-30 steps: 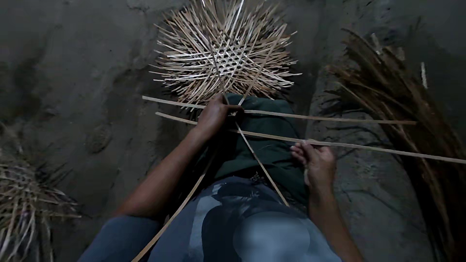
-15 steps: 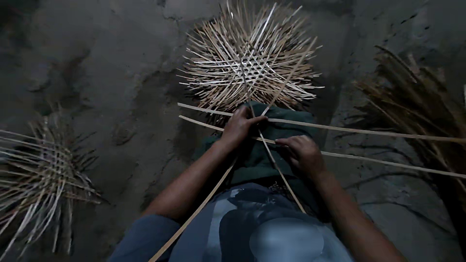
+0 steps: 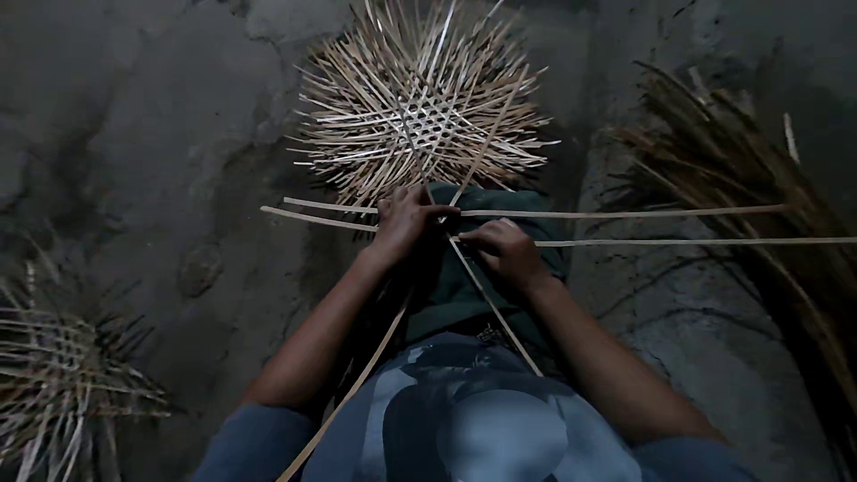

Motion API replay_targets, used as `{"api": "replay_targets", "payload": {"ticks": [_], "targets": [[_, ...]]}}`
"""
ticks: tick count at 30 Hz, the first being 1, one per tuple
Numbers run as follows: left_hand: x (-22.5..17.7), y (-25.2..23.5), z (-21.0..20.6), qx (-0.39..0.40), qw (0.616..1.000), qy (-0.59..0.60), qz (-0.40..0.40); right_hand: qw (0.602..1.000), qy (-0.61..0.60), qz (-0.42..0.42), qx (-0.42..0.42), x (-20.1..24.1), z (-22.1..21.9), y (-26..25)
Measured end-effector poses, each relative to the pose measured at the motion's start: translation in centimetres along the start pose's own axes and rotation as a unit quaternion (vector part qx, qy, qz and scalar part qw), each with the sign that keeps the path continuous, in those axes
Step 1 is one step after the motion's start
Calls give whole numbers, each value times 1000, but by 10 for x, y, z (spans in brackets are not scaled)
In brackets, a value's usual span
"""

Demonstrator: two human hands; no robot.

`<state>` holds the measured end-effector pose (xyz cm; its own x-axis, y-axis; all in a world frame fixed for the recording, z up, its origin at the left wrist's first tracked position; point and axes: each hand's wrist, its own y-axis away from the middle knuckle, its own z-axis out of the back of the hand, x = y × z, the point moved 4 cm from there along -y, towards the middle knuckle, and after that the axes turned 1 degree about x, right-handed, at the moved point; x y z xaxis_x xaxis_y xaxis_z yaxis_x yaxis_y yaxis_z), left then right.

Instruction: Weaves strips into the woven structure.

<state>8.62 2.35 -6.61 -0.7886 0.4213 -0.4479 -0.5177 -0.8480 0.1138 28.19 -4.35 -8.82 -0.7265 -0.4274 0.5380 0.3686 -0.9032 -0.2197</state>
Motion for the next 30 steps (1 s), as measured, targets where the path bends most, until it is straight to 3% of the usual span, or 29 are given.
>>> {"api": "replay_targets", "payload": {"ticks": [4, 11, 16, 30], "targets": [[4, 4, 2, 48, 999, -10, -13, 1000, 10, 16, -2, -3, 2, -2], [-4, 7, 2, 12, 1000, -20, -5, 998, 45, 37, -9, -6, 4, -6], [-8, 12, 4, 2, 1000, -5, -10, 1000, -15, -13, -23, -13, 5, -9], [8, 6, -11, 8, 998, 60, -18, 997, -64, -25, -30, -23, 6, -7]]}}
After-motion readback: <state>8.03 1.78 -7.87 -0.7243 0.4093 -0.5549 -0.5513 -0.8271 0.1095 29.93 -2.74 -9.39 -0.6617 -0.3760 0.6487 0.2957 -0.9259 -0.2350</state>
